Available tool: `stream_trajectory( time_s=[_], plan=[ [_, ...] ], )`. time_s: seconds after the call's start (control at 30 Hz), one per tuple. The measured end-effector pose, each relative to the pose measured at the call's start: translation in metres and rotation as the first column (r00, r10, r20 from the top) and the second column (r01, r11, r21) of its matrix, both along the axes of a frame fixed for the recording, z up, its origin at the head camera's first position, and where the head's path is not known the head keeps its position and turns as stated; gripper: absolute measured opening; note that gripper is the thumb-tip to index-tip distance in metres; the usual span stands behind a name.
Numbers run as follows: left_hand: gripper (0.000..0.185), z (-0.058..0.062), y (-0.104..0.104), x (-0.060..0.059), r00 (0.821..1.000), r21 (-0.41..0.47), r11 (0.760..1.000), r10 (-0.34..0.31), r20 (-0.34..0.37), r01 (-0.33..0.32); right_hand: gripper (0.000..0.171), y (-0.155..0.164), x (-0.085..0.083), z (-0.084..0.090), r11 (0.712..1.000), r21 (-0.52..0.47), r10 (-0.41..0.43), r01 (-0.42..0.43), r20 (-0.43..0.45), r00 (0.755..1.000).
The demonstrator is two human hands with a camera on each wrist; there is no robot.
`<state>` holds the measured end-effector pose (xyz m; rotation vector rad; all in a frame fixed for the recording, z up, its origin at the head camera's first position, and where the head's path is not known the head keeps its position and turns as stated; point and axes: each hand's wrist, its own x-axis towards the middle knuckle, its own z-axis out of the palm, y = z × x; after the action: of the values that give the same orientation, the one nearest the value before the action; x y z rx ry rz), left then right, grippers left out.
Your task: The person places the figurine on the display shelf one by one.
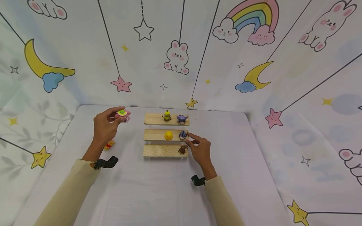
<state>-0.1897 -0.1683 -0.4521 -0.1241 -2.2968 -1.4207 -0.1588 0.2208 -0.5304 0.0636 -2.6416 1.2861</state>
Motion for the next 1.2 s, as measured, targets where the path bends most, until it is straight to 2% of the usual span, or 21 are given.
stream_trajectory(
  time_s=[0.37,0.6,0.93,1.2],
  plan=[
    [0.035,0.011,0.029,-0.009,0.997,0.039,0.996,-0.079,0.013,0.078,0.040,0.000,0.002,0.002,1.000,0.023,0.001,-0.001,-0.016,1.000],
    [0.036,0.011,0.042,-0.013,0.994,0.038,0.994,-0.107,0.017,0.106,0.040,-0.001,0.003,0.002,1.000,0.028,-0.012,0.012,-0.001,1.000],
    [0.035,0.005,0.062,-0.020,0.992,0.023,0.992,-0.128,0.016,0.128,0.040,-0.002,0.004,0.002,1.000,0.025,-0.016,0.016,-0.004,1.000],
    [0.036,-0.002,0.075,-0.026,0.988,0.054,0.987,-0.151,0.032,0.149,0.040,-0.001,0.003,-0.001,1.000,0.020,-0.003,0.004,-0.021,1.000]
  ],
)
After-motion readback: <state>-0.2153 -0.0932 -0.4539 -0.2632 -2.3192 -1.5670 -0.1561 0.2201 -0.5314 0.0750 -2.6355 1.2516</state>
